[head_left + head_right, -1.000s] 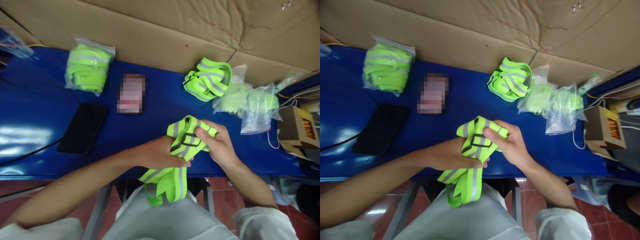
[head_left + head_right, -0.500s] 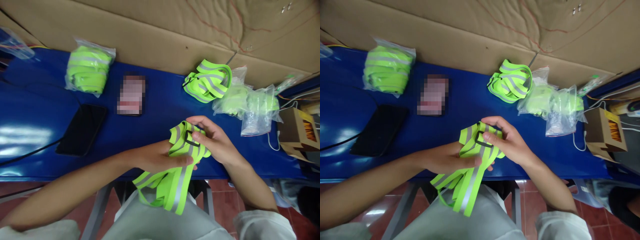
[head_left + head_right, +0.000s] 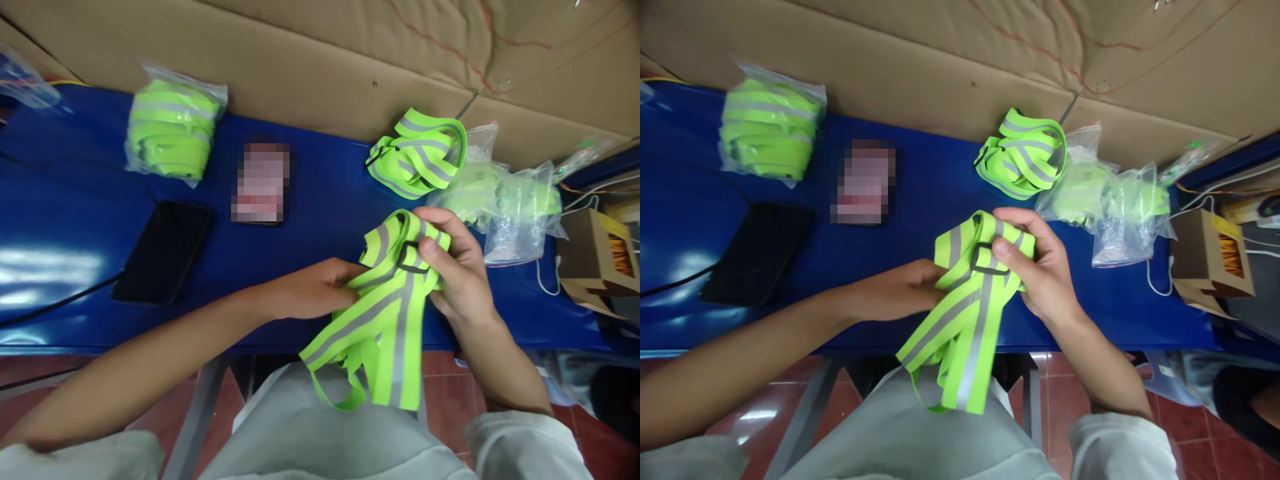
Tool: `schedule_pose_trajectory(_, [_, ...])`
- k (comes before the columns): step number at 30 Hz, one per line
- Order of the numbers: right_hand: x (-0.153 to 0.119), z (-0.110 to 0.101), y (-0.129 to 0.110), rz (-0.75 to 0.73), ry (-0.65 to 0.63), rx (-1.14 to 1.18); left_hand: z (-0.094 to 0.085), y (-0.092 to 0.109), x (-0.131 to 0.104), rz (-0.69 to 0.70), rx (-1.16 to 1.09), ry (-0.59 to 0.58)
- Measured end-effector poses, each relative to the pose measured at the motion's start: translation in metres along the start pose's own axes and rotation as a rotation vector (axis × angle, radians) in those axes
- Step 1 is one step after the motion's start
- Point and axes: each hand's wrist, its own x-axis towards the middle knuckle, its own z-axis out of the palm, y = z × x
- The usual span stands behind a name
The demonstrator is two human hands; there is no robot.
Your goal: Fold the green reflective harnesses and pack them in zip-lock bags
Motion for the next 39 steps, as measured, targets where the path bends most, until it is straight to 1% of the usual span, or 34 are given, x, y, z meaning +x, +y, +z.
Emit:
schedule_pose_trajectory(4, [0.0,0.002,-0.003,0.022,0.037,0.027,0.003,0.009,-0.002,0.103,0.162,-0.19])
schedule_pose_trajectory(6, [-0.001,0.002,-0.004,0.011,0.029,0.001,0.001,0.01,-0.004,0.11,0.219,-0.254])
schedule_pose_trajectory(10, [-0.002,-0.001,-0.006,0.014,0.041,-0.052,-0.004,0.013,-0.009,0.077,0.338,-0.23])
schedule_pose_trajectory(14, [0.001,-0.006,-0.006,0.06,0.038,-0.052,-0.002,0.012,-0.008,0.045,0.286,-0.264])
schedule_pose_trajectory(16, [0.003,-0.007,-0.006,0.045,0.045,-0.08,0.002,0.008,-0.004,0.042,0.239,-0.221])
schedule_pose_trajectory(20, [0.005,-0.008,-0.007,-0.043,0.124,-0.062,0.01,-0.003,0.006,0.021,0.061,-0.078])
schedule_pose_trajectory(23, [0.005,-0.007,-0.008,-0.062,0.155,-0.027,0.01,-0.002,0.005,-0.003,-0.029,-0.078])
schedule_pose_trajectory(24, [0.004,-0.007,-0.008,-0.07,0.156,-0.032,0.009,0.001,0.003,0.027,-0.015,-0.061])
schedule_pose_trajectory(25, [0.004,-0.006,-0.008,-0.084,0.156,-0.048,0.007,0.004,0.001,0.084,0.026,-0.018])
schedule_pose_trajectory(28, [-0.001,-0.002,-0.007,-0.134,0.144,-0.157,0.004,0.012,-0.004,0.291,0.155,0.15])
schedule_pose_trajectory(29, [-0.003,0.0,-0.006,-0.148,0.135,-0.204,0.004,0.014,-0.005,0.312,0.141,0.167])
schedule_pose_trajectory(30, [-0.005,0.003,-0.007,-0.162,0.124,-0.251,0.005,0.015,-0.005,0.284,0.099,0.145])
schedule_pose_trajectory(32, [-0.01,0.008,-0.008,-0.197,0.117,-0.326,0.008,0.016,-0.002,0.147,-0.011,0.031])
schedule_pose_trajectory(34, [-0.014,0.013,-0.009,-0.219,0.122,-0.352,0.014,0.013,0.002,0.056,-0.06,-0.034])
schedule_pose_trajectory(35, [-0.015,0.015,-0.009,-0.218,0.121,-0.352,0.018,0.011,0.005,0.047,-0.065,-0.036])
schedule_pose_trajectory(37, [-0.015,0.017,-0.007,-0.197,0.107,-0.338,0.024,0.005,0.008,0.076,-0.093,0.018])
schedule_pose_trajectory(39, [-0.01,0.015,-0.004,-0.145,0.055,-0.303,0.027,-0.002,0.009,0.091,-0.132,0.05])
